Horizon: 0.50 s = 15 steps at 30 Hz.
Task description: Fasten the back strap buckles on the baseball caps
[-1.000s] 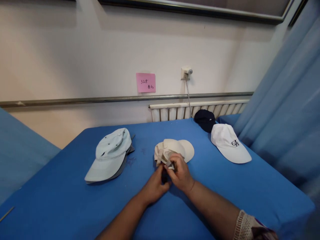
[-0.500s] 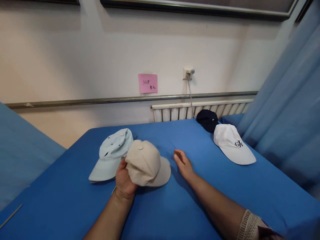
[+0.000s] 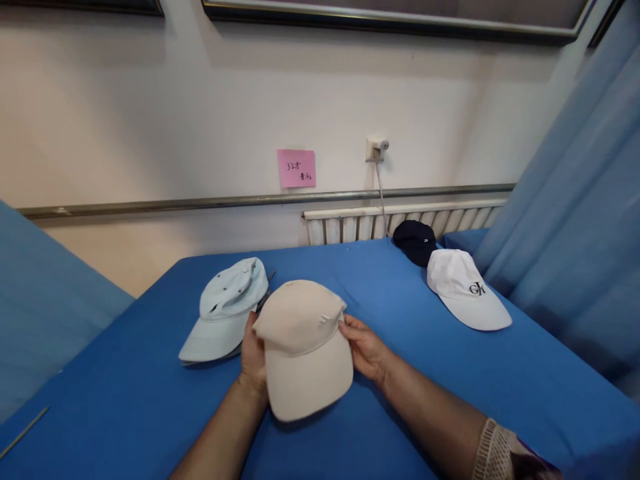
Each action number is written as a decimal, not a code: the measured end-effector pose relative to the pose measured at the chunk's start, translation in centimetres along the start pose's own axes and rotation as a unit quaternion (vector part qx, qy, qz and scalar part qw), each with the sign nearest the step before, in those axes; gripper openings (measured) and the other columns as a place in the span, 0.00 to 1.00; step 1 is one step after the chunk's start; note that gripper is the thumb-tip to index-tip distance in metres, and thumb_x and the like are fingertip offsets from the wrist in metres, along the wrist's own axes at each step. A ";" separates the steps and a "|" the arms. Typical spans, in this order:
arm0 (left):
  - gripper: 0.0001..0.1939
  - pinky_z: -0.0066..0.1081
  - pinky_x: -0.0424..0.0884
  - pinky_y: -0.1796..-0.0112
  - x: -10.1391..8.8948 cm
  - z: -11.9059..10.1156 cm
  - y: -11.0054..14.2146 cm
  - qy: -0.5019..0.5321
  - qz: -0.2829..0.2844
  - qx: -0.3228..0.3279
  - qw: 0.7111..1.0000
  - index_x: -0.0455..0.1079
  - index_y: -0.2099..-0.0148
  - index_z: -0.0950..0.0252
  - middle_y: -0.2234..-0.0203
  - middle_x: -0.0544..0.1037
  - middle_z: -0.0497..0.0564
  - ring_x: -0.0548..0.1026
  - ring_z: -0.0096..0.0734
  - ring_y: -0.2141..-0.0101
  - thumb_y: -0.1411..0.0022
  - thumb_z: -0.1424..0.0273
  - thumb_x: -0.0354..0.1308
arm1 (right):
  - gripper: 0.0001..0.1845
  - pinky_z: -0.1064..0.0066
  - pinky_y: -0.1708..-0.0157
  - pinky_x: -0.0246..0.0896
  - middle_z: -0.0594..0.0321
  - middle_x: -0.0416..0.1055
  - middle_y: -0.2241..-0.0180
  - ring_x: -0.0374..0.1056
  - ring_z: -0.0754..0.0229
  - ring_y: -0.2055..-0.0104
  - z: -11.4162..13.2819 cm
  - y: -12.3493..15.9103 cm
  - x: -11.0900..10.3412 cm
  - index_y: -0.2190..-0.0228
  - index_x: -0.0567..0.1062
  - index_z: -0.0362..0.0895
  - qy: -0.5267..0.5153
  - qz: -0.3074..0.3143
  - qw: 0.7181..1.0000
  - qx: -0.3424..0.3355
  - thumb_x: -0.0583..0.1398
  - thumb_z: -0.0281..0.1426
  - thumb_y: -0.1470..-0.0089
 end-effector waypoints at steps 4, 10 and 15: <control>0.34 0.49 0.71 0.48 1.6 2.0 -0.7 0.080 -0.001 -0.091 0.993 0.71 0.48 0.64 0.51 0.79 0.61 0.74 0.48 0.46 0.39 0.42 0.47 | 0.19 0.63 0.53 0.69 0.63 0.79 0.60 0.75 0.58 0.60 2.8 -1.3 -2.6 0.61 0.76 0.46 -0.033 -0.104 0.988 -0.111 0.71 0.36 0.55; 0.06 0.39 0.78 0.56 3.6 4.6 -0.3 0.065 -0.135 -0.105 0.983 0.72 0.59 0.62 0.58 0.82 0.55 0.81 0.43 0.58 0.39 0.71 0.62 | 0.22 0.63 0.57 0.71 0.61 0.78 0.56 0.74 0.55 0.56 3.7 -1.7 -3.9 0.59 0.75 0.47 -0.006 -0.130 0.982 -0.136 0.72 0.37 0.56; 0.12 0.25 0.80 0.60 2.1 -1.8 -1.2 0.072 -0.201 0.035 0.976 0.72 0.52 0.64 0.58 0.82 0.51 0.82 0.30 0.63 0.36 0.78 0.56 | 0.24 0.69 0.68 0.68 0.59 0.77 0.59 0.73 0.61 0.66 2.8 -1.2 -3.6 0.56 0.75 0.46 0.078 -0.119 0.984 -0.104 0.70 0.40 0.55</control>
Point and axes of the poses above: each hand's wrist, its own y-axis away from the middle knuckle, its own x-axis out of the palm, z = x × y, the point moved 3 cm from there along -y, towards the middle knuckle
